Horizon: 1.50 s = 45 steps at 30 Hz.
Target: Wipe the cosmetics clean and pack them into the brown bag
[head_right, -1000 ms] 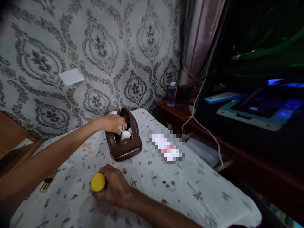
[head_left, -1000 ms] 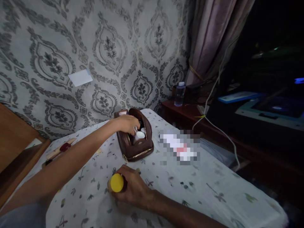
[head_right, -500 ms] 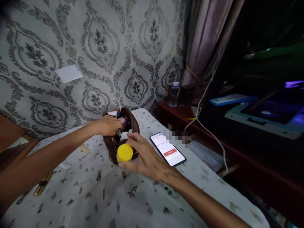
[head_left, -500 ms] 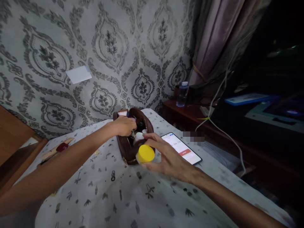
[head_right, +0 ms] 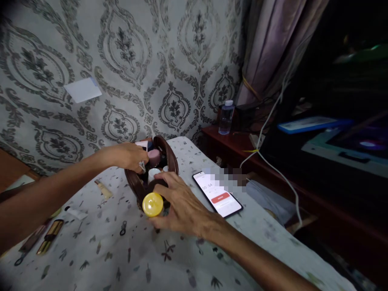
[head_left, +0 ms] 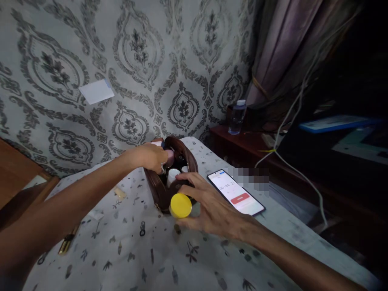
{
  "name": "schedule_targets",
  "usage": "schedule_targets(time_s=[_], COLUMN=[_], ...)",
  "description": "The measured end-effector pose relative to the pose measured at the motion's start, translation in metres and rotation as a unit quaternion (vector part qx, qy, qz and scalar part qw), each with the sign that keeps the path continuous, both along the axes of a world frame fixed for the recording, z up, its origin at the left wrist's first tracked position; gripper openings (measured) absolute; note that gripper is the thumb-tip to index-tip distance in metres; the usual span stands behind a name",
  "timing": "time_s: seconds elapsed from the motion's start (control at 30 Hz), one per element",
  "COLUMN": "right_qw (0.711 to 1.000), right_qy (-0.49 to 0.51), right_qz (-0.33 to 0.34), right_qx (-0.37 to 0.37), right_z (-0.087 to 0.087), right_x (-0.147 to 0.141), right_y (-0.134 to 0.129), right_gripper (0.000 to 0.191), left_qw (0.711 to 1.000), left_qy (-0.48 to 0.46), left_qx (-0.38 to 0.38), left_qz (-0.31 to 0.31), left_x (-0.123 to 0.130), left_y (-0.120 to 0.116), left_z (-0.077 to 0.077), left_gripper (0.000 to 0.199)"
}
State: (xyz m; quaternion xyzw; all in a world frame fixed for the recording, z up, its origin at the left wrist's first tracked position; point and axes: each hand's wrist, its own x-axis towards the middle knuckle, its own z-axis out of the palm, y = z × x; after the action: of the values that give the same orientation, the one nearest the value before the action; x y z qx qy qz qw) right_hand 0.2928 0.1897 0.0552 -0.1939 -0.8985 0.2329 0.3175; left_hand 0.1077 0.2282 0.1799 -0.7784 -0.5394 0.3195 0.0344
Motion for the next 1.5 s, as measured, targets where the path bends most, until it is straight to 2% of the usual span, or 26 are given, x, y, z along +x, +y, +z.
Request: schedule_targets(time_s=[0.13,0.27,0.37,0.5,0.67,0.83,0.9,1.07,1.2,1.27,1.37,1.5], right_qw=[1.0,1.0,0.999,1.0,0.999,0.999,0.999,0.999,0.999,0.999,0.999,0.999], right_qy=[0.013,0.019,0.022,0.021,0.028,0.031,0.033,0.041,0.046,0.048,0.046,0.039], right_qz=[0.002,0.014,0.015,0.019,0.022,0.019,0.018,0.025,0.022,0.021,0.023,0.027], right_qx=[0.024,0.021,0.017,0.009,0.004,0.009,0.011,0.011,0.015,0.015,0.018,0.019], right_z=[-0.004,-0.009,-0.012,-0.015,-0.018,-0.023,-0.025,-0.028,-0.029,-0.029,-0.029,-0.028], right_x=[0.003,0.004,0.005,0.004,0.003,0.002,0.003,0.004,0.004,0.003,0.002,0.002], right_y=[-0.001,0.001,0.002,0.003,0.005,0.005,0.004,0.004,0.004,0.003,0.003,0.003], right_gripper=[0.029,0.028,0.025,0.024,0.023,0.022,0.023,0.023,0.022,0.021,0.02,0.024], left_qw=[0.993,0.986,0.986,0.985,0.983,0.984,0.983,0.988,0.997,0.998,0.997,0.994], left_qy=[0.104,0.13,0.101,0.053,0.013,0.056,0.076,0.063,0.026,0.038,0.051,0.094], left_qx=[-0.046,-0.104,-0.127,-0.161,-0.173,-0.157,-0.155,-0.128,-0.071,-0.045,-0.054,-0.046], left_qz=[0.018,0.021,0.033,0.04,0.056,0.058,0.058,0.051,0.027,0.02,0.02,0.024], left_x=[0.018,0.023,0.018,0.014,0.017,0.022,0.024,0.027,0.021,0.017,0.015,0.02], left_y=[0.006,0.017,0.023,0.027,0.031,0.031,0.029,0.025,0.025,0.024,0.02,0.014], left_z=[0.0,-0.01,-0.019,-0.028,-0.034,-0.034,-0.031,-0.011,0.002,0.003,-0.001,-0.008], left_gripper=[0.03,0.019,0.017,0.03,0.02,0.014,0.018,0.039,0.032,0.028,0.023,0.028])
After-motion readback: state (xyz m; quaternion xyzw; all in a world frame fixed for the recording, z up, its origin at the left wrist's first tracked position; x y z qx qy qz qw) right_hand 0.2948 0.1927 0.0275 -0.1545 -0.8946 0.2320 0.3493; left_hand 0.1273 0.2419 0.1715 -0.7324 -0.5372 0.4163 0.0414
